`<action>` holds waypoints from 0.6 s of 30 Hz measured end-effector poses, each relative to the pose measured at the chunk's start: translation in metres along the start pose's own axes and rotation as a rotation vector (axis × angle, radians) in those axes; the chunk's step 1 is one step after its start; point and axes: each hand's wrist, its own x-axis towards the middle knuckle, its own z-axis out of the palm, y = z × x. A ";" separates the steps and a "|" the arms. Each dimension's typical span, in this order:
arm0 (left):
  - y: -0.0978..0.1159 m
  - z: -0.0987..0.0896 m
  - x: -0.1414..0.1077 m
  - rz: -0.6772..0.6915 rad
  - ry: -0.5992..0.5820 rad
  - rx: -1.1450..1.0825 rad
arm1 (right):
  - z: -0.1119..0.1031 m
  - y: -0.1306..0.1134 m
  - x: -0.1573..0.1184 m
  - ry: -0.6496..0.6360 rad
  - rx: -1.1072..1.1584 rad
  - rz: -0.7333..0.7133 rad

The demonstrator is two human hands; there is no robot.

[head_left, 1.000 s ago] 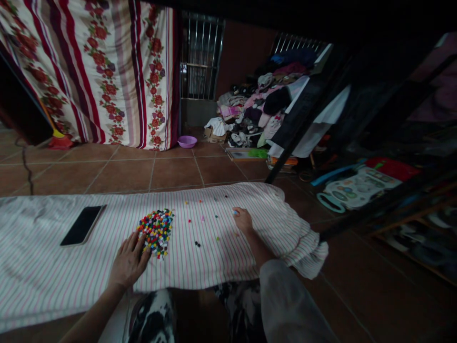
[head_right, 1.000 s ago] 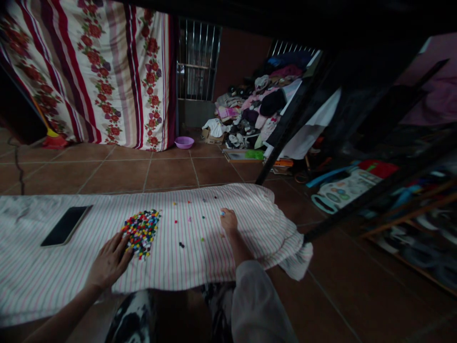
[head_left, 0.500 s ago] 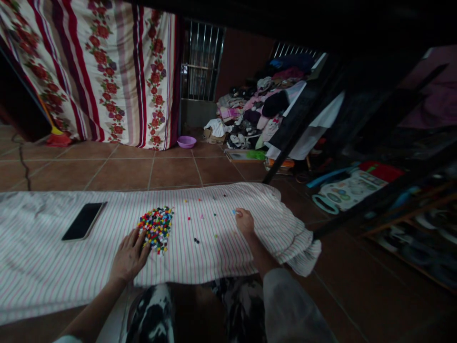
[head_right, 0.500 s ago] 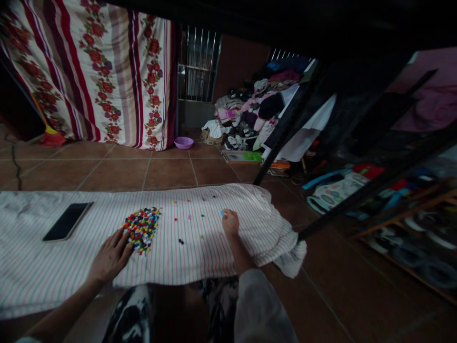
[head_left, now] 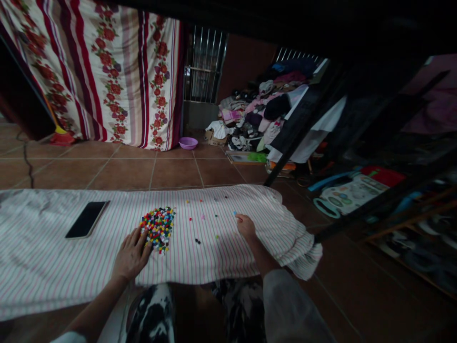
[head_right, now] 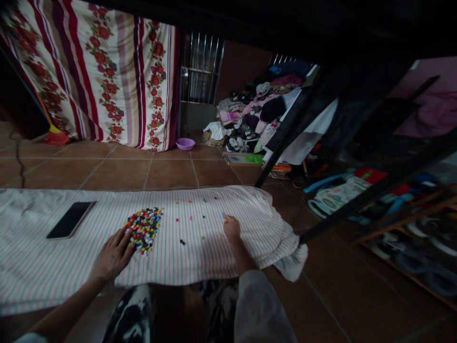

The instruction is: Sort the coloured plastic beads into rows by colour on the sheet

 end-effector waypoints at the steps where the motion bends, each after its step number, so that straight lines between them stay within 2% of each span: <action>1: 0.000 0.000 0.000 -0.002 0.002 -0.005 | 0.001 0.000 0.000 0.015 0.008 -0.004; 7: 0.002 0.001 0.000 0.003 0.027 0.021 | 0.006 -0.006 -0.006 0.125 0.092 -0.064; 14: 0.003 0.001 0.002 -0.022 0.032 0.037 | 0.016 -0.035 -0.022 0.115 0.200 -0.184; 18: 0.003 0.000 0.001 -0.011 0.034 0.029 | 0.020 -0.040 -0.025 0.133 0.209 -0.186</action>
